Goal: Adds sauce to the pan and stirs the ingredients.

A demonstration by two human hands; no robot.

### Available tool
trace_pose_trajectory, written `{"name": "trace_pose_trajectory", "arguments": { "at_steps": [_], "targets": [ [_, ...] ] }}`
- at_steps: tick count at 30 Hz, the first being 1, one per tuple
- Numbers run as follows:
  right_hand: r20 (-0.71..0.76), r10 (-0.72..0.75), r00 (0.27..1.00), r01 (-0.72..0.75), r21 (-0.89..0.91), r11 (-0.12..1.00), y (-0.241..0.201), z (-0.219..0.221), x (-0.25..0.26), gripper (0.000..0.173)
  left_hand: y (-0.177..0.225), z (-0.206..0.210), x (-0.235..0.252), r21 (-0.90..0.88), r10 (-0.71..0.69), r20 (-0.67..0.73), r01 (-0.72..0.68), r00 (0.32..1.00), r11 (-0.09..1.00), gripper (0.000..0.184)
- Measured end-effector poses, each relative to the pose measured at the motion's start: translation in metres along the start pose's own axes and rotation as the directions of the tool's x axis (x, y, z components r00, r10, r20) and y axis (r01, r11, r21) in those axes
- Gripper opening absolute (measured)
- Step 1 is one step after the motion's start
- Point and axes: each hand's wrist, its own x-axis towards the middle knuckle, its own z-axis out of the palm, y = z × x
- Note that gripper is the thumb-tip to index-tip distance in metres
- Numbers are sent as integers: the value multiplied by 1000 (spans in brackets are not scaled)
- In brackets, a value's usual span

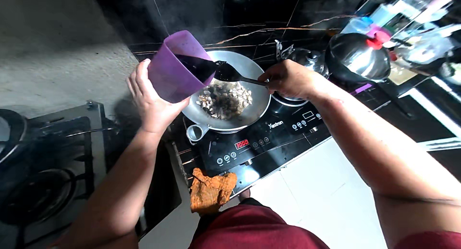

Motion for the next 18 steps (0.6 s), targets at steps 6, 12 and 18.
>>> {"name": "trace_pose_trajectory", "arguments": {
  "at_steps": [6,12,18],
  "targets": [
    [3,6,1000,-6,-12,1000,2,1,-1,22,1,0,-1,1,3,-1,-3,1000,1000,110],
    [11,3,1000,-3,31,1000,7,5,0,22,3,-2,-2,14,9,3,-9,1000,1000,109],
    [14,11,1000,-11,36,999,11,8,1,23,4,-1,-2,25,18,-12,-18,1000,1000,107]
  ]
}}
